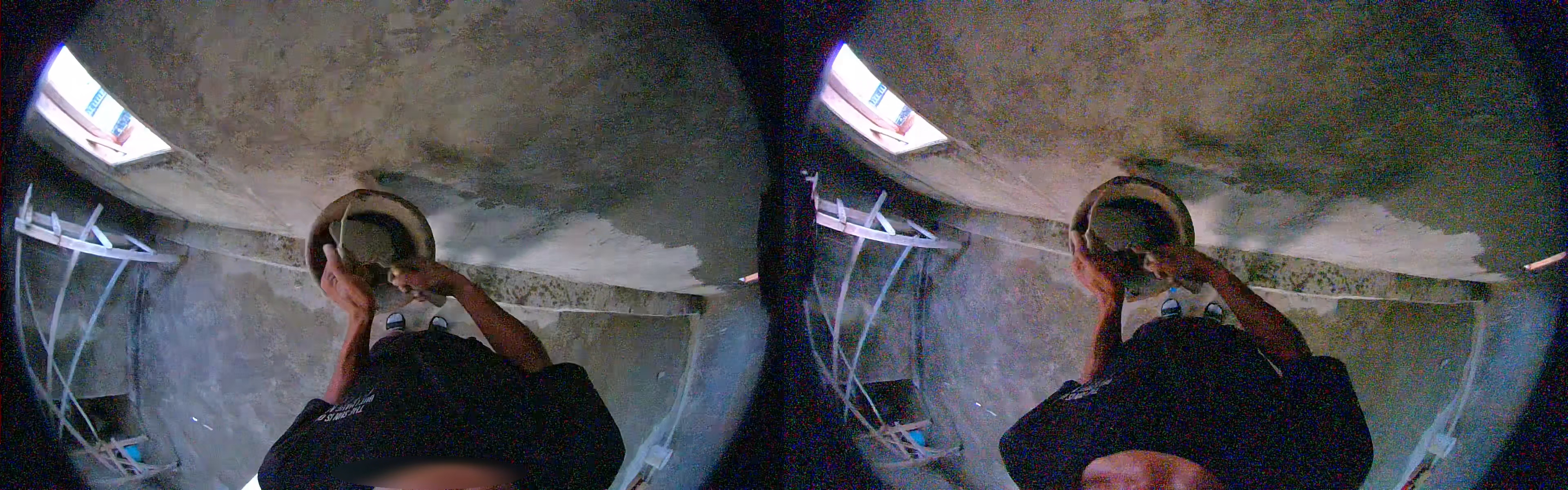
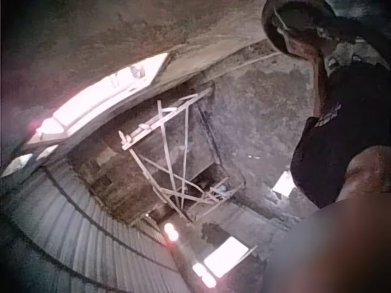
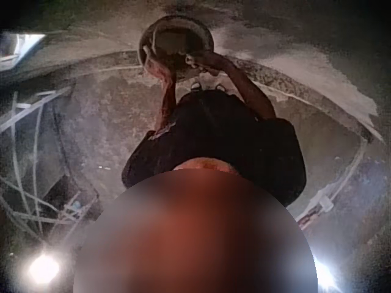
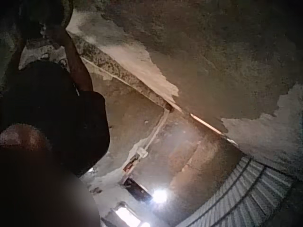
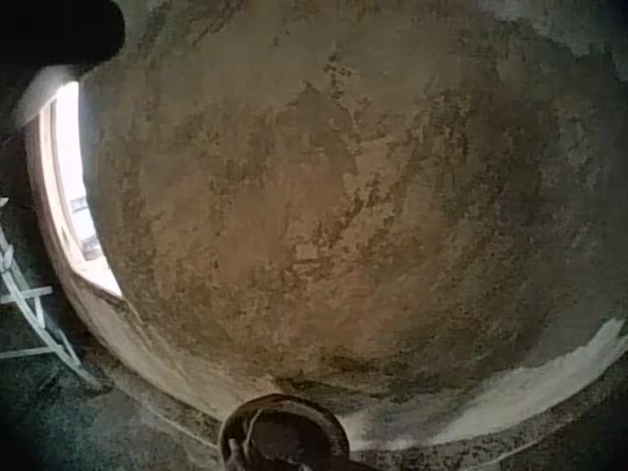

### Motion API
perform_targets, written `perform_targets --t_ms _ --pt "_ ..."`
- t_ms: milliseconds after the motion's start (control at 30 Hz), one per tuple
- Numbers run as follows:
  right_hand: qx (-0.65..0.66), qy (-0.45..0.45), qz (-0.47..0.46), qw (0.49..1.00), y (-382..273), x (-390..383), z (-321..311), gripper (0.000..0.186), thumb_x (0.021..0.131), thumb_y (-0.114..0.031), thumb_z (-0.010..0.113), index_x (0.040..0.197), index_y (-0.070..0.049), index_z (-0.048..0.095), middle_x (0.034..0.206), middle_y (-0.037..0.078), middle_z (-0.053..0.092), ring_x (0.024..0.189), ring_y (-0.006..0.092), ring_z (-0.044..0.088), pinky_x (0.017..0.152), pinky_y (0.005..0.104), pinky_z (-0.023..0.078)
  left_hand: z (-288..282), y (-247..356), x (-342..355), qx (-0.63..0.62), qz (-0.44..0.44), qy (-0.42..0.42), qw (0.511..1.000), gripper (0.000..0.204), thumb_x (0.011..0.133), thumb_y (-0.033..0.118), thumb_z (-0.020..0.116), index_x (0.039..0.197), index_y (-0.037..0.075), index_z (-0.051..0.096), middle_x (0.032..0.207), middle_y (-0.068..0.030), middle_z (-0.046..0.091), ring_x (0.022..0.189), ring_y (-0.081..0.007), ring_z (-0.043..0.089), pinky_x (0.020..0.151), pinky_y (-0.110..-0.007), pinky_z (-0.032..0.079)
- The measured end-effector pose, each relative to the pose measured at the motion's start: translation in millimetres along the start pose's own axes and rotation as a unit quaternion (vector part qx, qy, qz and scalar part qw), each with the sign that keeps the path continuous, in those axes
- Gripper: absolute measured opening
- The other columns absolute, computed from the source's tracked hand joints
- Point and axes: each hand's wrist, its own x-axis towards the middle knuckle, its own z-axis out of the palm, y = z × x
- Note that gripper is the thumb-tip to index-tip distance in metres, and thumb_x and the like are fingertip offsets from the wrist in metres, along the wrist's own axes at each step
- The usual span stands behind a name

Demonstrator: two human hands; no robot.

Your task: The person patches and smooths a concrete wall by applying plaster mix from a bucket onto the wall with a trowel.

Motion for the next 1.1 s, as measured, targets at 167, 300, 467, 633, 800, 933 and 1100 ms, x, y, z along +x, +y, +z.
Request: perform_targets --t_ms 167,300,467,633,800,933,1100 --pt "-0.157 0.136 0.064 0.976 1.2 -41.7 -31.1 0.041 0.074 -0.033 0.063 0.103 -0.005 0.053 0.082 0.006 0.057 0.067 0.0102 0.052 0.055 0.0257 0.046 16.4 7.1 -2.2 -0.006 -0.075 0.03 0.997 0.05 0.085 0.044 0.041 0.073 -0.002 0.057 0.063 -0.0011 0.049 0.058 -0.009 0.044 0.051 -0.022 0.035" --pt "-0.257 0.152 0.081 0.951 -0.8 -72.3 -40.2 0.041 0.071 -0.026 0.067 0.103 -0.003 0.054 0.083 0.007 0.058 0.067 0.0116 0.054 0.059 0.0269 0.047 11.3 -10.3 1.3 0.029 -0.013 -0.005 0.999 0.049 0.083 0.046 0.043 0.071 0.0 0.056 0.059 0.0003 0.045 0.054 -0.0087 0.043 0.048 -0.022 0.035" --pt "-0.336 0.258 0.029 0.905 22.9 -91.8 -71.3 0.026 0.072 -0.032 0.059 0.086 -0.01 0.058 0.071 0.009 0.058 0.061 0.0225 0.057 0.058 0.0335 0.047 17.4 4.5 3.1 0.046 -0.16 -0.032 0.986 0.043 0.088 0.031 0.037 0.106 -0.006 0.051 0.108 -0.0153 0.051 0.097 -0.0239 0.049 0.086 -0.032 0.036" --pt "-0.548 0.294 -0.068 0.78 54.6 -104.7 -124.5 0.025 0.074 -0.023 0.062 0.085 -0.002 0.058 0.067 0.008 0.058 0.059 0.0177 0.056 0.056 0.0309 0.045 19.8 5.5 2.3 0.001 -0.031 0.026 0.999 0.046 0.082 0.044 0.048 0.056 0.007 0.044 0.054 0.0017 0.042 0.045 -0.0092 0.037 0.042 -0.025 0.031" --pt "-0.653 0.331 -0.157 0.663 73.1 -121.5 -160.6 0.022 0.074 -0.028 0.057 0.077 -0.007 0.054 0.062 0.011 0.052 0.059 0.0281 0.053 0.051 0.0375 0.043 -1.6 -12.1 17.7 0.022 -0.082 0.034 0.996 0.048 0.083 0.042 0.047 0.05 0.01 0.038 0.048 0.0038 0.033 0.044 -0.0085 0.03 0.043 -0.025 0.025" --pt "-0.777 0.232 -0.058 0.583 83.6 -121.2 -187.3 0.025 0.076 -0.031 0.054 0.08 -0.007 0.051 0.068 0.011 0.054 0.063 0.0286 0.054 0.052 0.0388 0.043 -5.6 -14.7 16.1 0.033 -0.085 0.037 0.995 0.048 0.084 0.041 0.046 0.048 0.009 0.038 0.048 0.004 0.032 0.044 -0.0083 0.029 0.043 -0.025 0.024" --pt "-0.687 0.312 -0.117 0.646 63.0 -107.9 -185.2 0.013 0.075 -0.019 0.051 0.068 -0.007 0.052 0.067 0.01 0.052 0.059 0.0244 0.054 0.05 0.0359 0.043 -3.9 0.1 8.9 0.045 -0.078 0.077 0.993 0.048 0.084 0.041 0.045 0.049 0.008 0.04 0.048 0.0037 0.034 0.044 -0.0082 0.029 0.043 -0.025 0.024"
